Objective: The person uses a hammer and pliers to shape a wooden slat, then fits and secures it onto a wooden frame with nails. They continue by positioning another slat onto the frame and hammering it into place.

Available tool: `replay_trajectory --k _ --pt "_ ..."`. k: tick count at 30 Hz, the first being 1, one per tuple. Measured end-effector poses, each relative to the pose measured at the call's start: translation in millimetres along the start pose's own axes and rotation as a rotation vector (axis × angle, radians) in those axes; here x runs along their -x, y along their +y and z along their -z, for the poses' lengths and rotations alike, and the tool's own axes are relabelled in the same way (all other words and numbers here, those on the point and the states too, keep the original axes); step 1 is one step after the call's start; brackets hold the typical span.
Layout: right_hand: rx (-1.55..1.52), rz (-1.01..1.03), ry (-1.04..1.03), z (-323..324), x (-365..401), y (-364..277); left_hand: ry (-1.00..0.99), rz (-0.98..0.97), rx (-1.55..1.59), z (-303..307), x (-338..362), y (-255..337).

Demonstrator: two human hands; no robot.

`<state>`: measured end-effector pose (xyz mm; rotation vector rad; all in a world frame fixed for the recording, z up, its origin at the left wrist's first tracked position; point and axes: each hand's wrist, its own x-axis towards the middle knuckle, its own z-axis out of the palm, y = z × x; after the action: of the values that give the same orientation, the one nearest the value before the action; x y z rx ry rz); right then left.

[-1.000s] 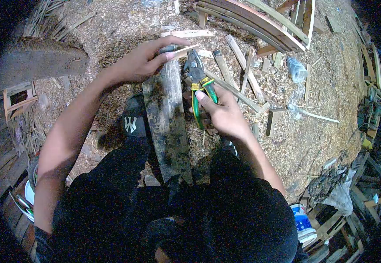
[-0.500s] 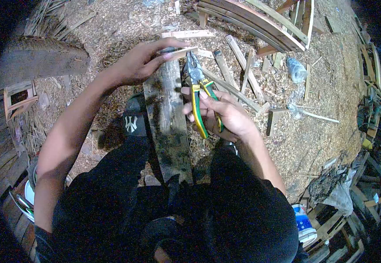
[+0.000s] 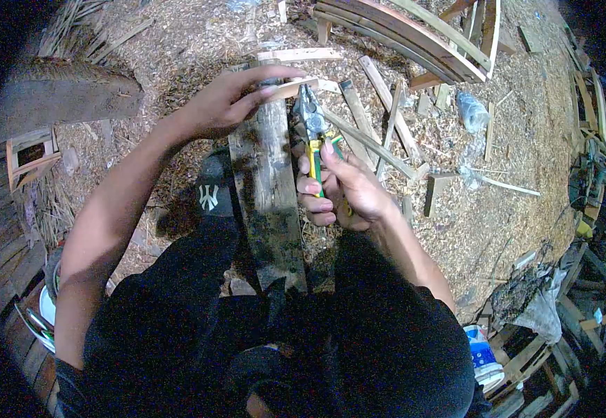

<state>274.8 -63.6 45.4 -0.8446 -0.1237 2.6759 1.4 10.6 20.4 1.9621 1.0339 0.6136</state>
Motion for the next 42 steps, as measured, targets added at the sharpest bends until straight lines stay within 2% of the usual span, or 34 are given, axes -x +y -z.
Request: replay_trajectory --k 1,2,3,4,6,7,8,10,12,13,14,16,20,22,23,25,29,31,35,37,42 --pt "0.021 0.004 -0.069 5.3 -0.5 0.2 0.001 0.0 0.0 -3.5 -2.4 -4.4" --pt "0.041 0.007 -0.138 10.4 -2.0 0.7 0.1 -0.094 0.007 -7.9 -5.8 -8.7" --pt "0.042 0.006 -0.138 15.3 -5.1 1.0 0.2 -0.189 0.014 -8.5 -8.6 -6.2" --pt "-0.016 0.012 -0.085 20.6 -7.6 1.2 0.199 -0.19 0.016 -6.3 -8.7 -4.2" --pt "-0.072 0.021 -0.032 22.0 -7.6 0.9 0.081 -0.045 0.005 2.0 -8.9 -1.3" --pt "0.011 0.05 -0.006 19.6 -7.7 2.7 0.165 -0.156 -0.058 -0.6 -11.7 -2.7" --pt "0.093 0.077 0.02 16.9 -8.3 5.8 0.165 -0.151 -0.061 1.2 -9.4 -3.1" --pt "0.174 0.107 0.056 14.6 -9.0 9.1 0.063 0.059 -0.104 1.2 -8.6 -2.3" --pt "0.504 0.197 0.13 12.8 -12.8 8.3 0.087 0.037 -0.114 -4.1 -9.1 -2.0" --pt "0.543 0.195 0.137 13.4 -13.0 5.1 0.107 0.02 -0.13 -5.0 -8.0 -2.3" --pt "0.541 0.194 0.134 11.8 -13.7 4.6 0.105 0.022 -0.132 -3.3 -6.3 -3.1" --pt "0.625 0.229 0.236 9.6 -13.7 4.0 -0.038 0.175 -0.077 4.1 -6.5 7.3" --pt "0.628 0.264 0.271 7.8 -13.2 2.3 -0.046 0.154 -0.043 5.8 -6.3 7.8" --pt "0.672 0.198 0.286 3.6 -9.0 -2.9 -0.092 0.173 -0.015 5.2 -7.0 6.5" --pt "0.672 0.198 0.287 4.9 -8.8 -3.2 -0.093 0.173 -0.014 1.9 -7.7 4.0" --pt "0.651 0.23 0.254 7.5 -9.2 -3.7 0.104 -0.087 0.016 -6.0 -9.1 -1.1" --pt "0.604 0.195 0.2 2.1 -6.6 -10.1 0.053 -0.004 -0.017 -3.2 -7.5 -3.3" --pt "0.45 0.15 0.09 -0.6 -3.7 -11.6 0.043 0.021 -0.048 -3.5 -7.2 -4.1" --pt "0.355 0.171 0.159 -5.6 -4.5 -4.6 0.077 -0.048 -0.036 -2.9 -6.3 -4.7" --pt "0.336 0.143 0.056 5.4 -7.0 -2.1 -0.013 0.031 0.029 2.3 -4.5 0.1" --pt "0.266 0.116 0.019 13.4 -11.2 3.3 -0.039 0.102 -0.018 4.7 -3.2 2.9"
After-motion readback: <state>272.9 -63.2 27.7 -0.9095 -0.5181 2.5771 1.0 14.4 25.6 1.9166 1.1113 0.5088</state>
